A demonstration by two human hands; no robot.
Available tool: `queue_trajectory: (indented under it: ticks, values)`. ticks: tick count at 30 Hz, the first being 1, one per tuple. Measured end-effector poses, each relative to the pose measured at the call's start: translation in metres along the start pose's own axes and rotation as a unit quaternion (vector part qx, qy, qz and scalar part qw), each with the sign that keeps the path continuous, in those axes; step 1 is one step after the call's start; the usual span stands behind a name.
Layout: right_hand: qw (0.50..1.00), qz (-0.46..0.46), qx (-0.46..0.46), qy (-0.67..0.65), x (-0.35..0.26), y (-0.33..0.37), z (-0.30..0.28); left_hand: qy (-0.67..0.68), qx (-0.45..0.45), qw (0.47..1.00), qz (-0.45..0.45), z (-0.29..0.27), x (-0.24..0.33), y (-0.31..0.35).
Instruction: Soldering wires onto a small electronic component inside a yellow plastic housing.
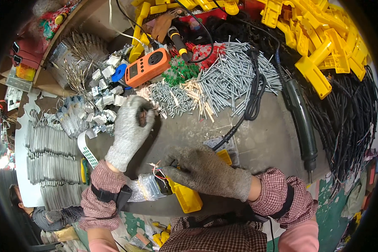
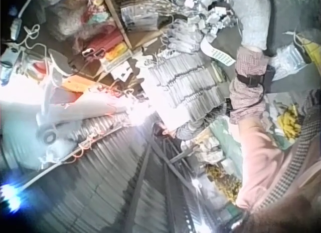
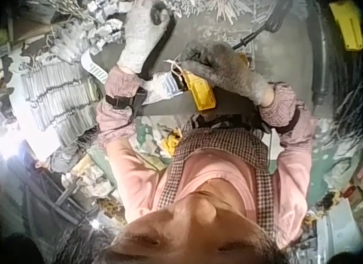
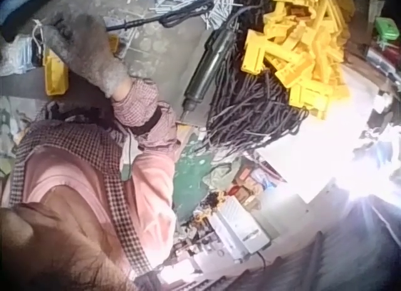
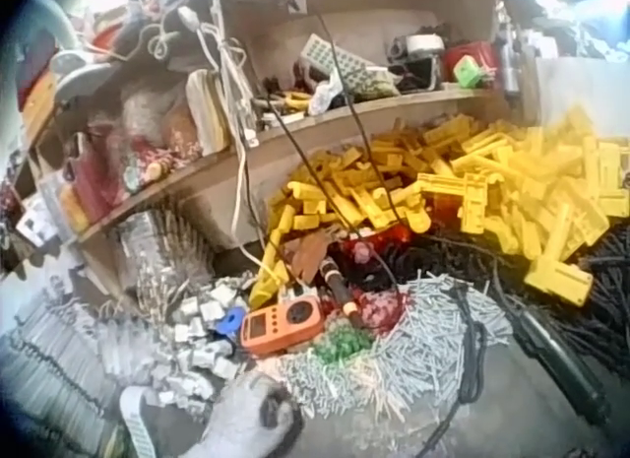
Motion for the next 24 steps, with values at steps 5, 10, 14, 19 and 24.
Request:
queue_trajectory:
  ticks: [5, 10, 14, 19, 24]
  values:
    - [0.997, 0.063, 0.023, -0.039, -0.001, 0.0, -0.005, 0.323, 0.038, 0.931, -0.167, -0.04, 0.015, 0.048]
    - [0.998, 0.062, 0.016, -0.017, -0.006, -0.002, 0.002, 0.409, -0.045, 0.873, -0.263, -0.032, 0.013, 0.094]
    - [0.997, 0.04, 0.031, -0.059, -0.004, -0.001, 0.0, 0.396, -0.056, 0.871, -0.285, -0.037, 0.014, 0.093]
    - [0.999, 0.014, 0.029, -0.021, -0.002, 0.001, 0.003, 0.459, -0.037, 0.858, -0.229, -0.064, 0.051, 0.12]
    - [1.0, -0.004, 0.014, 0.0, 0.002, 0.001, 0.004, 0.438, -0.048, 0.861, -0.254, -0.064, 0.055, 0.122]
Point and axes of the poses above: each hand's wrist, its own y-axis away from the middle knuckle, its own z-axis out of the palm, x = y × z, the point moved 1 cm from there along -y, towards the middle knuckle, and after that the axes turned 15 degrees about -y, right-handed, at the moved point
